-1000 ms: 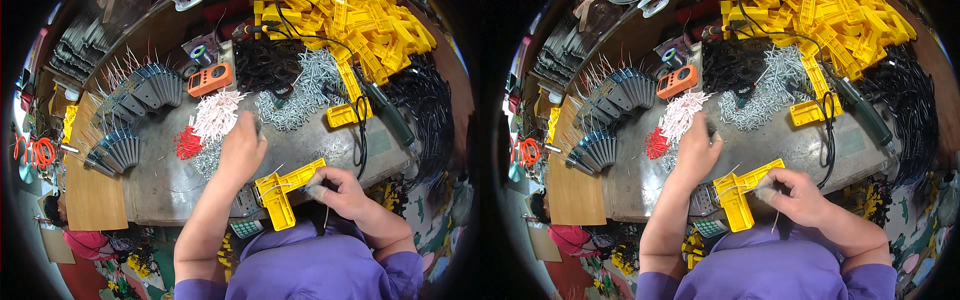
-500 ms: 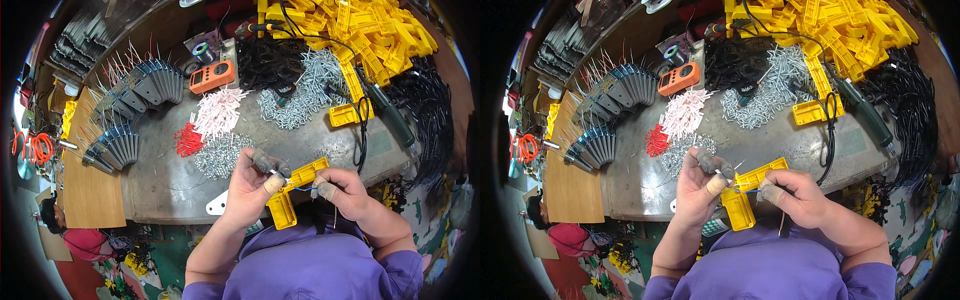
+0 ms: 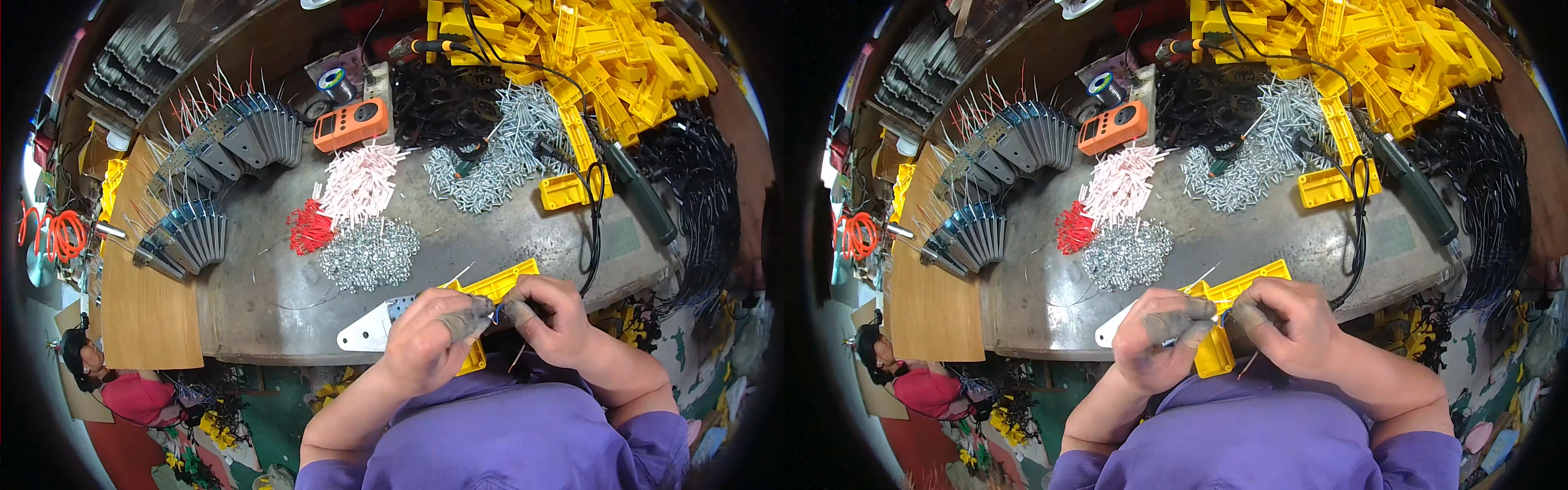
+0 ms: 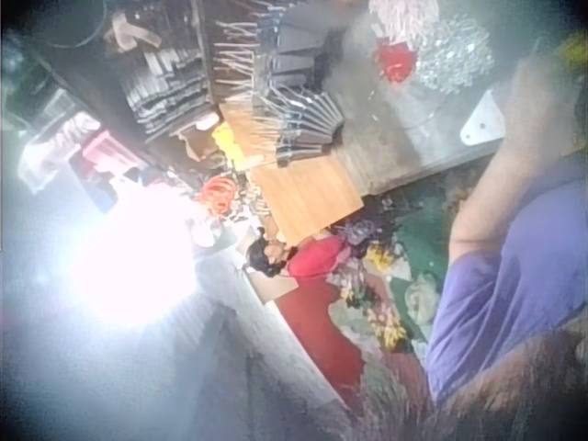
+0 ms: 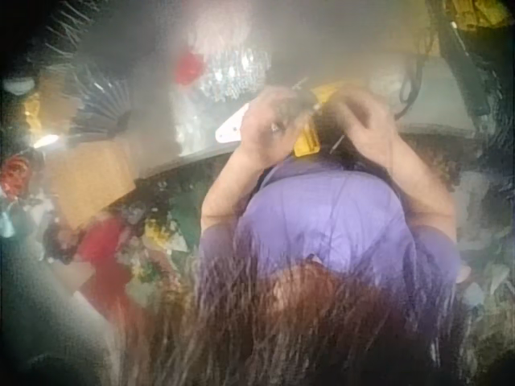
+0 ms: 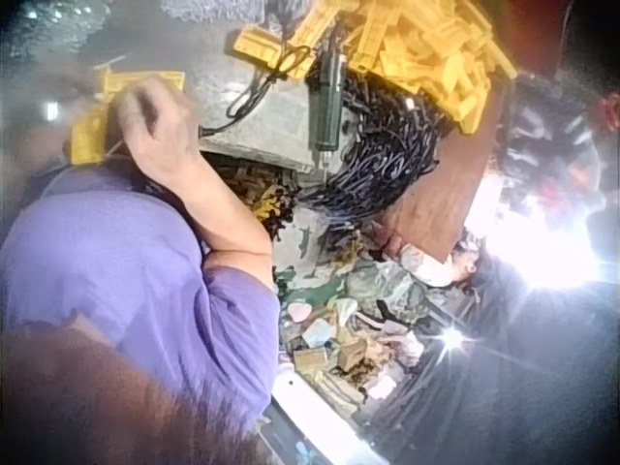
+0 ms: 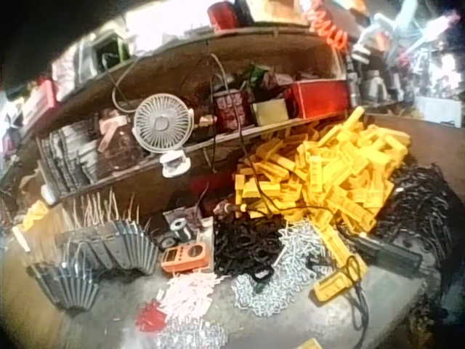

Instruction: The person assembles and wires yellow plastic housing units by attaching metal brackets with screws using an electric screwdriver, then connecting wiring harnesses and heat shrink tubing with a soldering iron, pliers, and a crimping tool.

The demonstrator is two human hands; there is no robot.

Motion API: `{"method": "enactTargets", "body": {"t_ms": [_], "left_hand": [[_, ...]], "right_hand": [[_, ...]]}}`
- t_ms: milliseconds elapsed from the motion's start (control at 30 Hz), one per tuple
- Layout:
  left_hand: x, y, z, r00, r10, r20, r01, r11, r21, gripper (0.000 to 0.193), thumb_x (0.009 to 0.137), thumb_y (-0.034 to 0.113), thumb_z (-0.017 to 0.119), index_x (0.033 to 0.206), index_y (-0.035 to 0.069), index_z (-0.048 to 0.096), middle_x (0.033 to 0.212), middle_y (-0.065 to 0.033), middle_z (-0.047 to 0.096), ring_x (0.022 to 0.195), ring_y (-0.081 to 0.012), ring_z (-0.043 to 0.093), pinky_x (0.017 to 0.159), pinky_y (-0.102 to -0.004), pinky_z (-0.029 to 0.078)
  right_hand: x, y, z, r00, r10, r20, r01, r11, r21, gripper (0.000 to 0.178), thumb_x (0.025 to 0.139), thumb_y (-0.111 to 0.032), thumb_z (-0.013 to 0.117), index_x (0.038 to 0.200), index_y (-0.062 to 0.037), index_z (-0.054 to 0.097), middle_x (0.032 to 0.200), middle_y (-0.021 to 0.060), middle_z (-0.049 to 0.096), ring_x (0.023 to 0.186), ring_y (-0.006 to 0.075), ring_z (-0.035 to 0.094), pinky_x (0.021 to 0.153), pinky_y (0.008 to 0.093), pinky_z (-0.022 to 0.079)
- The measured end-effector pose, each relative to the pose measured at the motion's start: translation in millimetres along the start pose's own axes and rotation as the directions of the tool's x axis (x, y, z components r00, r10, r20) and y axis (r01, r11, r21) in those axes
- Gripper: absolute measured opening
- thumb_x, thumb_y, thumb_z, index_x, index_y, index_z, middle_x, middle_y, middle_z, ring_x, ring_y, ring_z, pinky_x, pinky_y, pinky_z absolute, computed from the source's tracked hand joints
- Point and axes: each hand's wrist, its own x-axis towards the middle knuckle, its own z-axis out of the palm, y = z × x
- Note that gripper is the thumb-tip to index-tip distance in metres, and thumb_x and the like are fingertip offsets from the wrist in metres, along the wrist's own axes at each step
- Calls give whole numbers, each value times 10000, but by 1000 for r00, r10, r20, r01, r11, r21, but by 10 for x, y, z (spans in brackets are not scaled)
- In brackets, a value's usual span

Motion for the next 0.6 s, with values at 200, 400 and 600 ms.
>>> {"method": "enactTargets", "body": {"t_ms": [200,400,600], "left_hand": [[-47,-5,17,964,-263,-45,229,903,-362,246,719,-86,739,852,-8,547,846,-155,678,798,-237,659,692,-340,526],[-148,-75,137,975,-129,-179,99,980,-170,348,728,-94,724,862,38,431,863,-135,659,779,-243,653,689,-349,524],[-164,-86,89,974,-166,-156,135,971,-196,448,731,-126,706,964,57,369,853,-157,648,769,-237,651,694,-345,522]], "right_hand": [[11,6,5,999,-22,-46,21,1000,-20,60,822,-57,617,814,-3,592,658,87,563,514,180,521,478,302,389],[-9,30,37,998,-67,22,68,996,-61,70,808,-68,628,810,-7,595,672,102,577,541,224,566,491,322,420],[16,-57,20,998,-58,28,61,987,-150,74,785,-67,630,804,-6,593,675,112,579,567,269,584,519,353,446]]}}
